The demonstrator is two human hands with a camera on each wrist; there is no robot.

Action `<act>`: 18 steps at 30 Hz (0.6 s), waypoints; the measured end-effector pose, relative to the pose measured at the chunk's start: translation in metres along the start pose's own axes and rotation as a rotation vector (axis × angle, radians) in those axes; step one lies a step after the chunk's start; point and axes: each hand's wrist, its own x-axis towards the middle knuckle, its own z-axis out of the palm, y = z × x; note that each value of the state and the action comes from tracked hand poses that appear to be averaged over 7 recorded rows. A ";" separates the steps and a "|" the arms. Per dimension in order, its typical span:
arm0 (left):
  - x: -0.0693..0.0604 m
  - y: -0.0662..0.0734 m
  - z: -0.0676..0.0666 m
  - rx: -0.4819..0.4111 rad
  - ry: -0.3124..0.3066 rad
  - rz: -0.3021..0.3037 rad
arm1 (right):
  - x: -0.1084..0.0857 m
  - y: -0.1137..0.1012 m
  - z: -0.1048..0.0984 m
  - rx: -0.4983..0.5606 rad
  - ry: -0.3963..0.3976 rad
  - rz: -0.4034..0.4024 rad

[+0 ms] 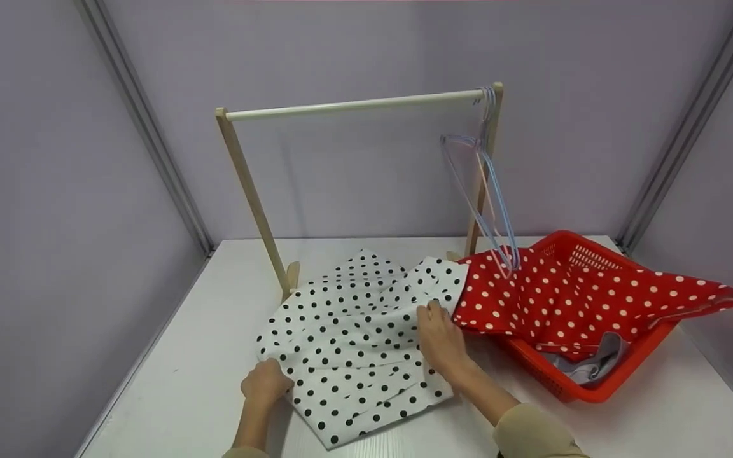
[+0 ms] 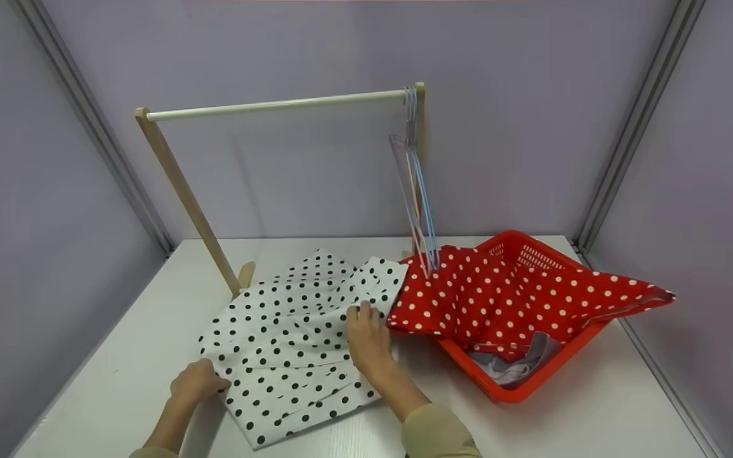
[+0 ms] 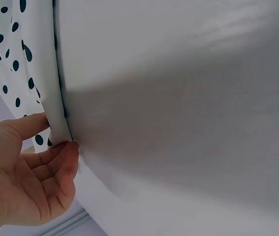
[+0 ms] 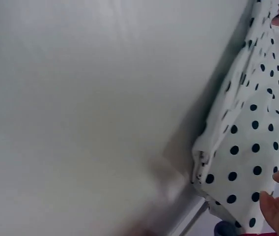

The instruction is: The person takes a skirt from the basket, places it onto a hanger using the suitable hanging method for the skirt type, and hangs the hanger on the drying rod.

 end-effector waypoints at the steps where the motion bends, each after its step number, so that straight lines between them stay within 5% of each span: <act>1: 0.000 0.000 -0.001 0.002 -0.003 -0.002 | 0.006 0.001 -0.002 -0.042 -0.020 0.001; 6: 0.001 0.000 -0.001 0.016 -0.016 0.000 | 0.027 0.011 -0.003 -0.257 -0.292 -0.034; 9: 0.002 0.000 -0.002 0.025 -0.014 -0.001 | 0.035 0.014 0.003 -0.262 -0.324 -0.068; 14: 0.004 0.002 0.001 0.028 0.005 0.019 | 0.050 0.018 0.015 -0.199 -0.004 -0.179; 18: 0.004 0.004 0.005 0.019 0.015 0.038 | 0.065 0.019 0.019 -0.111 0.307 -0.368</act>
